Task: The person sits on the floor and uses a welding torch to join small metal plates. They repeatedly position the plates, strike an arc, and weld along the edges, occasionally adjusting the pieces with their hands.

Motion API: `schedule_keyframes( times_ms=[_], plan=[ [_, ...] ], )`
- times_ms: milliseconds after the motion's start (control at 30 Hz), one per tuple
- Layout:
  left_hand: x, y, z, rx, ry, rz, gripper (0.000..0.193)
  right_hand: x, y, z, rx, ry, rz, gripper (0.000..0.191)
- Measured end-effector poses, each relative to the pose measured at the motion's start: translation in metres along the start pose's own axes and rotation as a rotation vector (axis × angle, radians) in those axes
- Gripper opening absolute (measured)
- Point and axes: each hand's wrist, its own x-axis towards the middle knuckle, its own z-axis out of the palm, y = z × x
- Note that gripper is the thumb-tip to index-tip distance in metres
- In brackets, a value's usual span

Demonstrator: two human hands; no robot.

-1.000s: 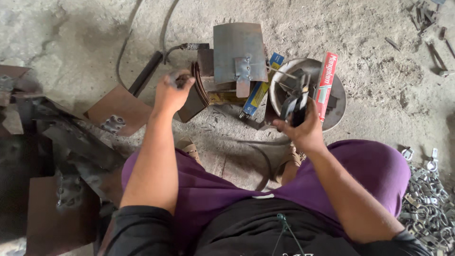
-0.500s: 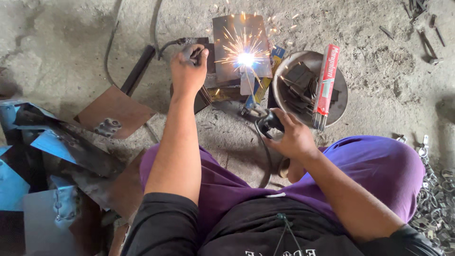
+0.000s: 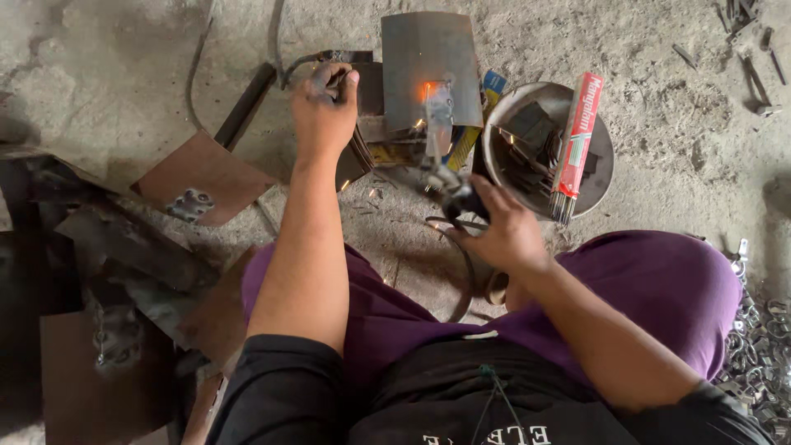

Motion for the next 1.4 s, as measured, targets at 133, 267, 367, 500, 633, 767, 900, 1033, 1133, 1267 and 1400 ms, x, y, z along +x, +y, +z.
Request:
schedule_keyframes(
  times_ms=[133,267,367,500,633,767,900,1033,1133,1267,1400],
  plan=[
    [0.0,-0.003,-0.001,0.062,0.112,0.058,0.016,0.009,-0.005,0.016,-0.149,-0.114,-0.033,0.092],
    [0.002,-0.003,-0.004,-0.039,0.137,0.026,0.015,0.013,-0.008,0.02,-0.155,-0.118,-0.053,0.091],
    [0.003,-0.004,-0.008,-0.038,0.117,-0.027,0.015,0.013,-0.012,0.019,-0.14,-0.145,-0.018,0.088],
    [0.001,-0.006,-0.016,0.244,0.096,-0.058,0.023,0.011,-0.017,0.021,-0.173,-0.121,-0.014,0.088],
    [0.001,-0.007,-0.014,-0.005,0.162,-0.021,0.012,0.012,-0.015,0.022,-0.215,-0.096,-0.032,0.091],
    [0.003,-0.01,-0.014,0.031,0.188,0.071,0.013,0.016,-0.011,0.023,-0.125,-0.126,-0.048,0.091],
    [0.001,-0.013,-0.015,-0.069,0.164,-0.001,0.011,0.016,-0.013,0.022,-0.15,-0.14,-0.029,0.09],
    [0.003,-0.018,-0.013,-0.034,0.199,0.118,0.01,0.015,-0.017,0.021,-0.174,-0.086,-0.052,0.088],
    [0.004,-0.022,-0.01,0.157,0.223,0.135,0.017,0.014,-0.017,0.021,-0.159,-0.157,0.015,0.085],
    [0.001,-0.025,-0.007,0.083,0.169,0.014,0.014,0.016,-0.013,0.022,-0.126,-0.118,-0.067,0.09],
    [0.002,-0.026,-0.006,0.07,0.19,0.064,0.013,0.015,-0.014,0.021,-0.103,-0.125,-0.054,0.09]
  ],
)
